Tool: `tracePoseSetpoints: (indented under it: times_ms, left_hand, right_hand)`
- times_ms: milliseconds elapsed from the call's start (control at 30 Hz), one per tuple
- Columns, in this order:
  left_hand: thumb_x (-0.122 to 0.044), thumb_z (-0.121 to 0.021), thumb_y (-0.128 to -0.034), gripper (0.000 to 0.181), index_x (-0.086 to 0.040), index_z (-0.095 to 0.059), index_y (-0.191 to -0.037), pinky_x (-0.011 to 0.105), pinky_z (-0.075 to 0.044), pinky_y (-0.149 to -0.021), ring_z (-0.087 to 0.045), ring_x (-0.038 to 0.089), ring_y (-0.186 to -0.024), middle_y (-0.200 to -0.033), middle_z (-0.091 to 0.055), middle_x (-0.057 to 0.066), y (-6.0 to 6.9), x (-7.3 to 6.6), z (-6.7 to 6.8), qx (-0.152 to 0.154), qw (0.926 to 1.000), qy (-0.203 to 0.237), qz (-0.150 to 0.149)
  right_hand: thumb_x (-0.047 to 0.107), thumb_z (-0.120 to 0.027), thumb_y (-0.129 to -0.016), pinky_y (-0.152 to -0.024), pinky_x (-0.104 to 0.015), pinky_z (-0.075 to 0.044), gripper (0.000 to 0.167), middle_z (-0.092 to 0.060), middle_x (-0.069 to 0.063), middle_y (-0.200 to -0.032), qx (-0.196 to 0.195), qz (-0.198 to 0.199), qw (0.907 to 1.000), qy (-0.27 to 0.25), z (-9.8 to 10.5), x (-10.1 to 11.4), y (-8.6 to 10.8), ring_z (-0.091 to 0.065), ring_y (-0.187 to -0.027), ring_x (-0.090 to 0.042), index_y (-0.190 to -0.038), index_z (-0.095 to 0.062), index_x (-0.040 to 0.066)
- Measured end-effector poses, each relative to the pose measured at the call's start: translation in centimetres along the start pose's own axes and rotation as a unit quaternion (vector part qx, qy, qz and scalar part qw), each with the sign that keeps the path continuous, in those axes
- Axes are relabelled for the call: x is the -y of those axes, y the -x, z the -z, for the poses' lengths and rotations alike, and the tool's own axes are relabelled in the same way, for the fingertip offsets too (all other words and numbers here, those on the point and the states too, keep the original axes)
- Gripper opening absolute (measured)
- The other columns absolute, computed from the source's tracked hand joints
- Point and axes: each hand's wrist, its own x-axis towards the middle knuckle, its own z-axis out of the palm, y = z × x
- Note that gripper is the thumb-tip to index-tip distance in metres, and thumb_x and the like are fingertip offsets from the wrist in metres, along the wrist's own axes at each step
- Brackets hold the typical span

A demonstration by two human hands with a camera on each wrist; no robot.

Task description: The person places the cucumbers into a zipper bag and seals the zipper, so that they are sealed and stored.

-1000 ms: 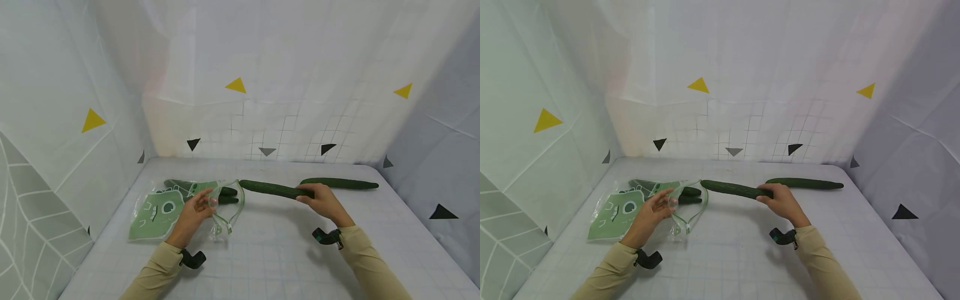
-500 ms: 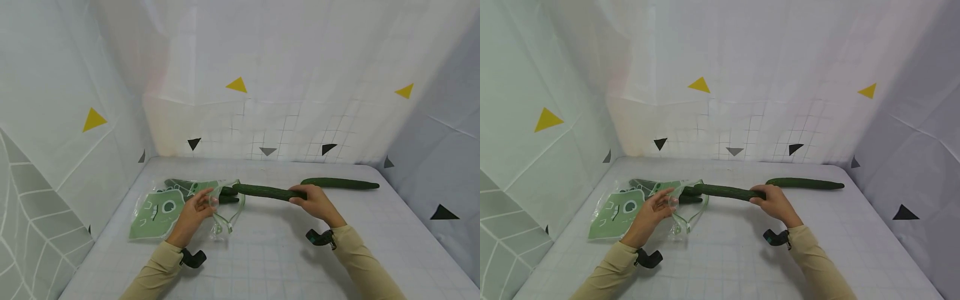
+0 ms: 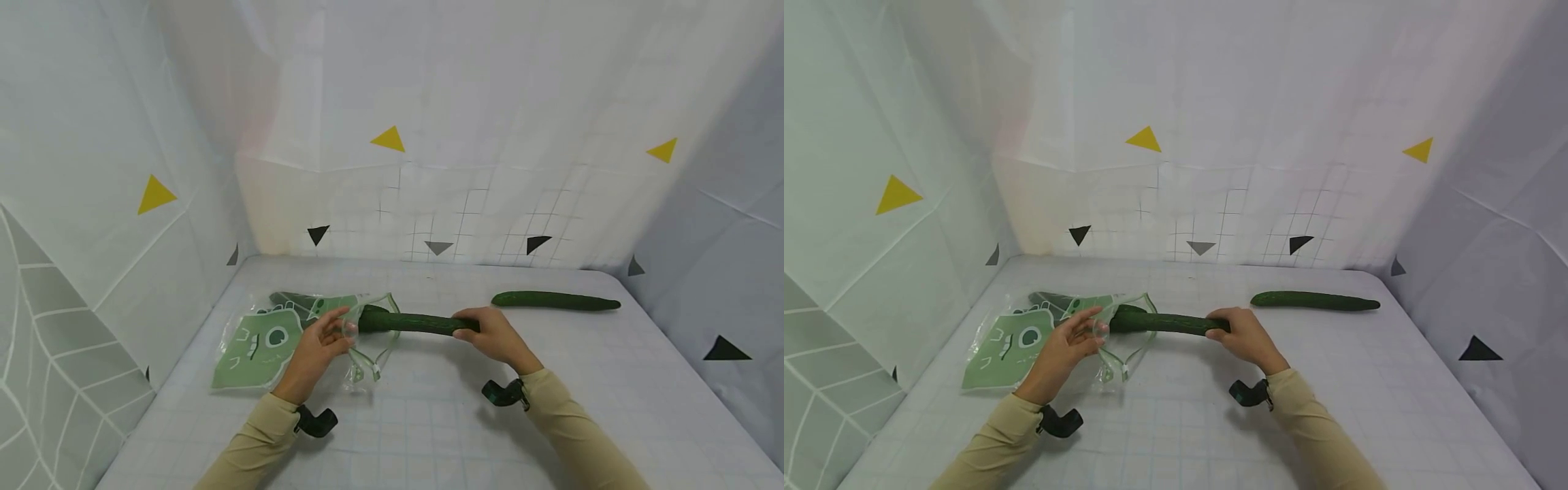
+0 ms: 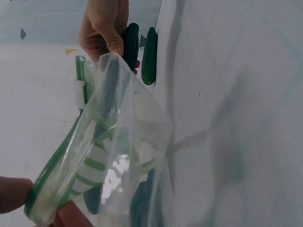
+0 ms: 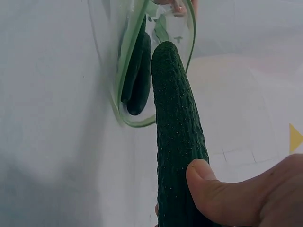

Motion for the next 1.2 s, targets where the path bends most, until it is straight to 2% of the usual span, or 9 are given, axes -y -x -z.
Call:
tracePoseSetpoints:
  times_ms: [367,700,833,1100,1200]
  left_hand:
    - [-0.008,-0.068,-0.1021,0.062,-0.012,-0.042,-0.159,0.047,-0.053,-0.098,-0.056,0.044,-0.119,-0.130,-0.056,0.020,0.0,0.1,0.0,0.003,1.0000,0.002,0.003]
    - [-0.008,-0.068,-0.1020,0.063,-0.012,-0.041,-0.159,0.053,-0.051,-0.099,-0.056,0.045,-0.118,-0.129,-0.058,0.020,0.0,0.2,0.0,0.003,1.0000,0.001,0.003]
    - [-0.008,-0.068,-0.1021,0.063,-0.011,-0.041,-0.159,0.057,-0.050,-0.100,-0.058,0.042,-0.116,-0.129,-0.059,0.019,0.0,0.2,0.0,0.005,1.0000,0.002,0.002]
    - [-0.007,-0.067,-0.1018,0.063,-0.010,-0.041,-0.159,0.058,-0.049,-0.101,-0.060,0.038,-0.115,-0.129,-0.059,0.019,0.1,0.1,-0.1,0.004,1.0000,0.001,0.004]
    - [-0.007,-0.067,-0.1018,0.063,-0.010,-0.041,-0.159,0.058,-0.049,-0.101,-0.061,0.035,-0.113,-0.129,-0.059,0.019,0.1,0.1,-0.1,0.002,1.0000,-0.001,0.005]
  right_hand:
    - [0.016,-0.076,-0.097,-0.096,-0.054,-0.054,0.033,-0.070,-0.016,-0.125,0.017,0.003,0.9999,-0.003,-2.2,1.0,-1.0,-0.065,-0.116,-0.038,-0.126,-0.073,0.000]
    - [0.016,-0.077,-0.097,-0.088,-0.048,-0.056,0.031,-0.072,-0.013,-0.118,0.034,0.004,0.9993,-0.017,-3.7,1.9,-1.9,-0.068,-0.103,-0.028,-0.122,-0.075,-0.001]
    - [0.016,-0.077,-0.096,-0.084,-0.044,-0.056,0.029,-0.073,-0.011,-0.115,0.032,0.012,0.9992,-0.018,-4.4,1.9,-2.3,-0.067,-0.097,-0.023,-0.120,-0.076,0.000]
    - [0.015,-0.079,-0.094,-0.089,-0.047,-0.056,0.029,-0.074,-0.011,-0.115,0.022,0.021,0.9994,-0.014,-5.8,2.6,-2.9,-0.069,-0.103,-0.028,-0.119,-0.076,0.000]
    - [0.015,-0.079,-0.094,-0.088,-0.046,-0.056,0.029,-0.074,-0.011,-0.113,0.024,0.021,0.9994,-0.013,-6.2,3.0,-3.2,-0.069,-0.100,-0.027,-0.118,-0.076,-0.001]
